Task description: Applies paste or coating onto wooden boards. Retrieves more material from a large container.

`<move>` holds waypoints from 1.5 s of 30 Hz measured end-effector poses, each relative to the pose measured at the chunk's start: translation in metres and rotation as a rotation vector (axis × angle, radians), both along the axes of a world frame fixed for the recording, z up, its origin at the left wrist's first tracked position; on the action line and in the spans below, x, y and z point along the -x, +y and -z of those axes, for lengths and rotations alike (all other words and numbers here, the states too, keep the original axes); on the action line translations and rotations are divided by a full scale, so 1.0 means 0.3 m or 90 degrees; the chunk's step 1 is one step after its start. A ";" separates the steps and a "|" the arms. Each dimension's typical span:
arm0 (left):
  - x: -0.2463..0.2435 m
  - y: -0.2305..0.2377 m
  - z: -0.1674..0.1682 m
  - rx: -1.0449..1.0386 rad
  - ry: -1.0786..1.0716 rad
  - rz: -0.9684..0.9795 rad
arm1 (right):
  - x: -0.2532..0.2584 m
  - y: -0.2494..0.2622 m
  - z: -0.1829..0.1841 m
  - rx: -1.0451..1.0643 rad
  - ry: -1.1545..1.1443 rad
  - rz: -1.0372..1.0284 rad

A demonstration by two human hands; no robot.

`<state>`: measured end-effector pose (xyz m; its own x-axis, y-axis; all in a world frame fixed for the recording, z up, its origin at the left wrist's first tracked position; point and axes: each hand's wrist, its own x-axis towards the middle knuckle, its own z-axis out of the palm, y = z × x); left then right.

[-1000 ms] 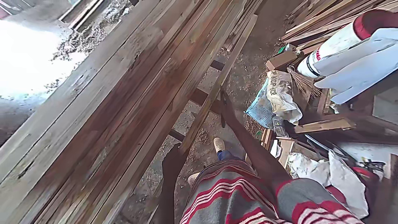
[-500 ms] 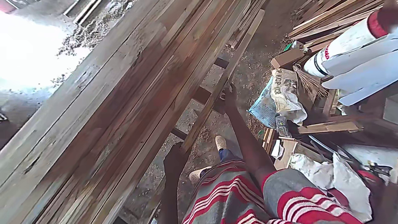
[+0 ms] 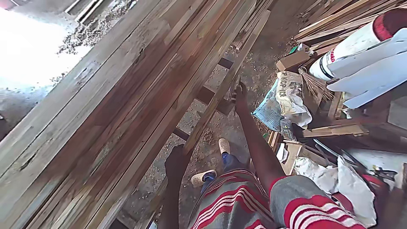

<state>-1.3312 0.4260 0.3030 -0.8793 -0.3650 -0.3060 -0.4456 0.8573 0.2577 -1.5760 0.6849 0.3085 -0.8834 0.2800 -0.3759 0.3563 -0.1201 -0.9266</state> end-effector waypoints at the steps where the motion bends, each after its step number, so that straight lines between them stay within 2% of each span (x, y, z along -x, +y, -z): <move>1: -0.001 -0.001 0.002 0.004 0.001 0.002 | 0.018 0.013 0.003 -0.021 -0.006 -0.014; 5: -0.005 -0.001 -0.003 0.005 0.011 0.006 | -0.035 -0.014 -0.001 -0.169 0.007 -0.202; 7: -0.005 -0.006 -0.002 0.009 0.019 0.013 | -0.092 -0.002 -0.038 -0.164 -0.029 -0.260; 11: 0.004 0.000 -0.011 0.021 -0.025 0.008 | -0.024 0.063 -0.057 -0.091 -0.054 -0.159; 13: 0.018 0.000 -0.022 0.030 -0.053 0.018 | 0.032 0.048 -0.057 -0.138 -0.017 -0.143; 14: 0.021 -0.003 -0.026 0.032 -0.067 0.025 | 0.021 0.024 -0.063 -0.184 0.010 -0.179; 17: 0.034 -0.028 -0.058 -0.007 -0.104 0.034 | -0.141 -0.034 -0.124 -0.280 -0.010 -0.355; 19: 0.045 -0.063 -0.069 -0.098 -0.098 0.018 | -0.281 -0.019 -0.176 -0.265 -0.052 -0.416; 22: 0.031 -0.129 -0.061 -0.315 -0.136 -0.021 | -0.487 0.028 -0.195 -0.134 -0.131 -0.441; 24: 0.034 -0.167 -0.048 -0.409 -0.182 -0.031 | -0.605 0.057 -0.178 -0.056 -0.167 -0.444; 27: 0.039 -0.166 -0.046 -0.397 -0.216 -0.028 | -0.712 0.107 -0.134 -0.015 -0.235 -0.443; 30: 0.011 -0.145 -0.035 -0.264 -0.123 0.004 | -0.735 0.124 -0.101 -0.035 -0.267 -0.452; 32: -0.043 -0.104 -0.034 -0.215 0.045 -0.014 | -0.720 0.105 -0.101 -0.018 -0.243 -0.549; 34: -0.120 -0.048 -0.035 -0.272 0.219 -0.050 | -0.711 0.048 -0.113 0.072 -0.212 -0.711; 35: -0.172 -0.027 -0.046 -0.342 0.269 -0.068 | -0.708 0.005 -0.119 0.126 -0.196 -0.805; 37: -0.294 -0.004 -0.092 -0.514 0.315 -0.107 | -0.716 -0.103 -0.133 0.227 -0.212 -0.964; 39: -0.417 0.004 -0.129 -0.616 0.348 -0.155 | -0.741 -0.223 -0.134 0.285 -0.233 -1.107; 42: -0.639 0.023 -0.139 -0.583 0.433 -0.285 | -0.840 -0.377 -0.150 0.298 -0.262 -1.270; 45: -0.867 0.022 -0.112 -0.563 0.535 -0.440 | -1.007 -0.489 -0.126 0.334 -0.291 -1.297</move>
<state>-1.0711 0.4326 0.3365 -0.6363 -0.7589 -0.1384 -0.1508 -0.0535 0.9871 -1.2739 0.5381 0.3461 0.4064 -0.8629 -0.3004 0.4176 0.4679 -0.7789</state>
